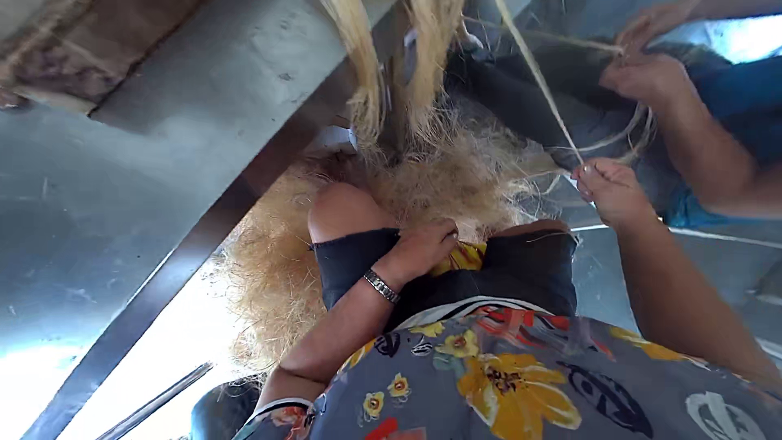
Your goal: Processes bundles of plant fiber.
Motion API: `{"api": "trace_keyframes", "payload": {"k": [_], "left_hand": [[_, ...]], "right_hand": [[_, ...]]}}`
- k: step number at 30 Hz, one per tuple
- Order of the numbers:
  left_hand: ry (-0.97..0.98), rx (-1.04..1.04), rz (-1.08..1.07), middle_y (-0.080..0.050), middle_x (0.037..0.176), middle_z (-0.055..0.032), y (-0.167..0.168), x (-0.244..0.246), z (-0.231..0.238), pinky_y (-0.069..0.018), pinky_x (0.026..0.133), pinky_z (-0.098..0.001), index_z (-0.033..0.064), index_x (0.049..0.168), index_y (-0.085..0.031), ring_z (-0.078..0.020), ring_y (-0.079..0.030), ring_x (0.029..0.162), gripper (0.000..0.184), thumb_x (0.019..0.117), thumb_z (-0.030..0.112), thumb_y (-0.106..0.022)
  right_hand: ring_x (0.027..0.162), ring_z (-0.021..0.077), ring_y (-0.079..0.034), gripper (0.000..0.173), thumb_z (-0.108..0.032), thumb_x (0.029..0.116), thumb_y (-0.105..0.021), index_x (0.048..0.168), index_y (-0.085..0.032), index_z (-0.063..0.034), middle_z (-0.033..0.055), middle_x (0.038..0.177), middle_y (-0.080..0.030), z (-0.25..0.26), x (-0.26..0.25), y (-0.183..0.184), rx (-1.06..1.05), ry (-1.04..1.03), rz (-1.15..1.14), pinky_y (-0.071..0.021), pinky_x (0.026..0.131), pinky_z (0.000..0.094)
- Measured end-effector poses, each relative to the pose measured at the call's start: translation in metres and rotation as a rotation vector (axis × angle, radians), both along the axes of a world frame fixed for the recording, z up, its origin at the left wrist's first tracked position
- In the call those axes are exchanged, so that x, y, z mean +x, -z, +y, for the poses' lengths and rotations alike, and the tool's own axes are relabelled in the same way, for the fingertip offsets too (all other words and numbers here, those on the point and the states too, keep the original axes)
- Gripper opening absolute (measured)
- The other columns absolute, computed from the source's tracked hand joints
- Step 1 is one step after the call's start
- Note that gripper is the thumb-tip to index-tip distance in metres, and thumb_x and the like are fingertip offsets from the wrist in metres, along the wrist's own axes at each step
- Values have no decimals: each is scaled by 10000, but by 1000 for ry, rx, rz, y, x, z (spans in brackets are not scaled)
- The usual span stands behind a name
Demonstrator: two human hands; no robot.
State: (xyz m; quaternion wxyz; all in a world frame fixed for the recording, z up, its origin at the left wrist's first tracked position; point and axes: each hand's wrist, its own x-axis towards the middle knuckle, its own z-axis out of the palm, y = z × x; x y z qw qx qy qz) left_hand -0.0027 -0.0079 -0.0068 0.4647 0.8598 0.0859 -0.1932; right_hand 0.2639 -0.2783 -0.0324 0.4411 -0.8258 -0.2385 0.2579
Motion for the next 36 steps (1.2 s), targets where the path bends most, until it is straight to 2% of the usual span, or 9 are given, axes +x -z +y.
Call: {"api": "trace_keyframes", "payload": {"k": [7, 9, 14, 23, 25, 28, 31, 34, 36], "left_hand": [[14, 112, 42, -665, 1262, -182, 21, 5, -9, -464, 1030, -589, 31, 1232, -665, -332, -629, 1202, 340, 1091, 229, -428], [23, 136, 65, -664, 1244, -190, 23, 7, -13, -460, 1027, -595, 22, 1228, -663, -334, -628, 1194, 342, 1091, 222, -422], [57, 210, 133, -661, 1254, -174, 29, 13, -22, -451, 1024, -607, 32, 1237, -665, -333, -616, 1215, 336, 1092, 212, -420], [56, 303, -155, -694, 1112, -145, -46, 55, 4, -549, 909, -501, 26, 1170, -691, -255, -681, 1025, 294, 1067, 186, -466], [-169, 298, -266, -703, 1067, -140, -55, 67, 36, -548, 920, -445, -19, 1122, -694, -202, -678, 986, 290, 1057, 181, -495], [-641, 86, -800, -672, 878, 93, -42, 61, 93, -546, 705, -231, 93, 1019, -656, -4, -622, 759, 181, 1015, 82, -475], [-669, 64, -1211, -626, 1005, 130, -24, 49, 118, -534, 776, -237, 219, 1173, -545, -26, -615, 885, 193, 1088, 224, -372], [-549, 248, -1027, -640, 1111, 122, -9, 58, 93, -509, 918, -248, 214, 1208, -573, -5, -608, 1036, 272, 1063, 425, -483], [-406, 316, -670, -682, 1057, -105, -9, 69, 75, -530, 904, -354, -9, 1127, -634, -154, -647, 994, 389, 1043, 339, -480]], "right_hand": [[738, 179, -491, 385, -241, 1105, -419, 1198, -583, 96, 184, 933, -574, -201, -43, 77, -383, 463, 54, -462, 714, 399], [905, 388, -584, 416, -221, 1113, -397, 1273, -562, 125, 347, 1109, -600, -228, -56, 83, -468, 615, 122, -474, 850, 581], [1020, 525, -584, 421, -197, 1115, -385, 1241, -582, 153, 414, 1143, -585, -244, -63, 97, -581, 624, 176, -416, 909, 691], [1172, 660, -535, 389, -284, 1027, -627, 1219, -676, 51, 419, 1204, -609, -86, 1, 68, -858, -150, -25, -392, 869, 851], [1230, 638, -514, 444, -267, 982, -695, 1292, -653, 48, 401, 1267, -595, -35, 11, 58, -701, -240, -84, -389, 929, 832], [1283, 559, -517, 624, -314, 907, -793, 1405, -582, -4, 325, 1362, -577, 41, 31, 53, -411, -403, -106, -391, 1022, 769], [1316, 521, -505, 735, -379, 877, -806, 1476, -529, -55, 291, 1431, -538, 115, 60, 57, -203, -445, -125, -376, 1044, 760], [1360, 416, -517, 690, -410, 953, -692, 1499, -497, -38, 233, 1466, -544, 189, 102, 67, -27, -388, -131, -393, 1120, 648], [1342, 316, -552, 603, -402, 1032, -555, 1506, -477, -38, 194, 1454, -560, 242, 126, 75, 61, -335, -47, -431, 1140, 518]]}}
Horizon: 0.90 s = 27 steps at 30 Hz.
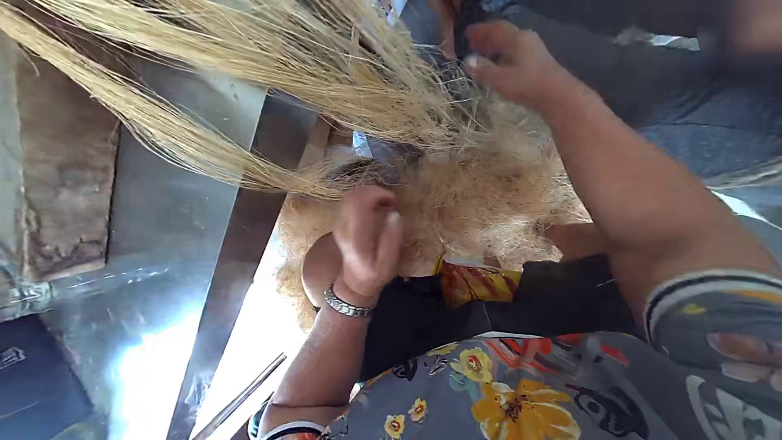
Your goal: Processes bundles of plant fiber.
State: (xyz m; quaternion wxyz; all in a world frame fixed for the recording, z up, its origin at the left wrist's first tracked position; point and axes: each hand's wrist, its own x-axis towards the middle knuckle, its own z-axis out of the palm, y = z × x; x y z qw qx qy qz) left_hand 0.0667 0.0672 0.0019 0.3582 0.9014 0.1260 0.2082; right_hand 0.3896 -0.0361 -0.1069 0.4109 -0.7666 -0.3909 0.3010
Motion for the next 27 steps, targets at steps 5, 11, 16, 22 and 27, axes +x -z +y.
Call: {"api": "trace_keyframes", "payload": {"k": [5, 11, 16, 22, 27], "left_hand": [[47, -176, 772, -589, 1362, -181, 20, 28, 4, -483, 1051, -501, 2, 1461, -451, -294, -583, 1254, 489, 1060, 281, -481], [273, -51, 580, -680, 1197, -144, 13, 28, -1, -517, 998, -456, 3, 1250, -657, -254, -647, 1129, 382, 1034, 247, -457], [534, 180, 435, -666, 1290, -178, 25, 46, -20, -459, 1068, -524, 47, 1281, -684, -343, -613, 1243, 377, 1023, 228, -477], [661, 300, 1401, -549, 1478, -161, 64, 24, 36, -369, 1078, -696, 189, 1455, -567, -419, -508, 1359, 429, 1080, 366, -455], [366, 535, 1647, -642, 1243, -273, 64, 8, 92, -412, 972, -728, 47, 1260, -685, -496, -570, 1218, 375, 1040, 300, -516]], "right_hand": [[1390, 192, -504, 503, -345, 1112, -370, 1475, -510, -26, 151, 1487, -548, 97, 6, 32, 144, 141, 407, -371, 1185, 401], [1190, 310, -637, 491, -342, 1108, -376, 1273, -658, 24, 224, 1230, -679, 51, -100, 49, 80, 78, 387, -468, 1065, 527], [1238, 307, -613, 380, -347, 1023, -597, 1249, -700, -60, 152, 1254, -692, -29, -247, 89, 138, -346, 135, -405, 1107, 578], [1207, 406, -622, 463, -390, 1081, -497, 1279, -675, -12, 238, 1249, -671, -62, -256, 102, -359, -641, 622, -439, 1058, 628], [1345, 471, -521, 650, -511, 1087, -408, 1311, -644, 51, 297, 1378, -597, -122, -160, 187, -710, -330, 577, -341, 1129, 697]]}}
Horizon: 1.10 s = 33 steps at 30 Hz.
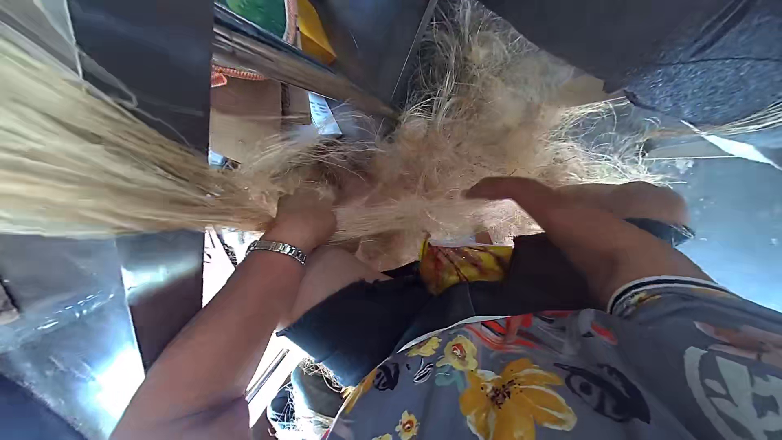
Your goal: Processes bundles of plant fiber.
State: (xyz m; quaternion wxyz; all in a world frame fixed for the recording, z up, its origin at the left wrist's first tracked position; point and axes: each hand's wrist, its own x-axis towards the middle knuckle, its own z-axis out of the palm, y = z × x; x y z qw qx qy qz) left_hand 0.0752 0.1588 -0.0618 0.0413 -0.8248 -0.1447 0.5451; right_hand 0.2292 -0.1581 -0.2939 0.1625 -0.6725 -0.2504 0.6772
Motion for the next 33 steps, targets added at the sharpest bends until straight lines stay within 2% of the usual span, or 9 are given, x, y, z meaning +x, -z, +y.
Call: {"api": "trace_keyframes", "payload": {"k": [3, 5, 7, 15, 20, 24, 27, 30, 33], "left_hand": [[-71, 81, -43, -630, 1289, -287, 1, 6, 8, -411, 954, -759, 55, 1308, -664, -518, -568, 1230, 435, 1069, 359, -466], [-178, 118, -108, -626, 1283, -310, -5, 14, 12, -401, 927, -793, 34, 1291, -663, -547, -566, 1218, 465, 1080, 380, -436], [-294, 161, -191, -626, 1254, -332, -12, 20, 22, -392, 891, -815, 29, 1284, -648, -575, -571, 1188, 453, 1088, 370, -423], [-471, 87, -240, -622, 1333, -281, -4, 23, 47, -359, 946, -826, 157, 1418, -598, -558, -551, 1249, 451, 1095, 391, -387], [-497, 47, -269, -579, 1426, -237, 1, 24, 63, -329, 1025, -793, 138, 1440, -581, -506, -507, 1339, 462, 1113, 369, -351], [-597, 98, -261, -602, 1369, -272, 0, 18, 71, -346, 1029, -770, 109, 1420, -588, -509, -547, 1285, 505, 1105, 416, -341], [-655, 50, -275, -595, 1363, -292, -1, 19, 73, -355, 1046, -742, 52, 1422, -569, -509, -557, 1271, 520, 1109, 403, -347], [-646, 1, -316, -572, 1393, -291, 0, 26, 67, -361, 1077, -695, -6, 1416, -545, -483, -552, 1284, 474, 1114, 322, -384], [-705, 14, -322, -586, 1387, -274, -3, 33, 62, -369, 1087, -651, 23, 1461, -515, -449, -574, 1270, 484, 1104, 335, -413]], "right_hand": [[1277, 455, -569, 566, -414, 1076, -501, 1261, -629, 106, 310, 1331, -609, -53, 60, 30, -154, 336, -221, -407, 1087, 658], [1132, 303, -648, 501, -382, 1075, -505, 1346, -581, 33, 203, 1281, -652, -72, 86, 27, -211, 836, -241, -513, 980, 485], [1069, 276, -678, 470, -374, 1051, -511, 1317, -625, -3, 185, 1236, -675, -75, 109, 23, -234, 1004, -383, -542, 935, 485], [1251, 387, -605, 382, -165, 1006, -581, 1364, -613, -37, 228, 1342, -625, 13, 58, 11, 185, 348, -389, -462, 1073, 590], [1408, 489, -430, 560, -415, 983, -655, 1458, -582, -127, 232, 1532, -479, 13, 0, 50, 92, -151, -301, -326, 1089, 757], [1288, 570, -513, 537, -469, 965, -670, 1246, -702, -13, 336, 1331, -605, -76, 32, 54, -289, -65, -373, -321, 1015, 826], [1455, 484, -369, 618, -386, 1045, -575, 1440, -503, 83, 342, 1529, -414, -73, 84, 8, -607, -174, -30, -284, 1159, 658], [1294, 538, -524, 704, -503, 938, -714, 1203, -651, 146, 390, 1303, -584, -67, 73, 46, -429, -72, -238, -340, 1077, 737], [1251, 537, -552, 664, -537, 905, -738, 1201, -691, 56, 344, 1263, -626, -22, 83, 47, -239, -171, -227, -362, 1024, 784]]}}
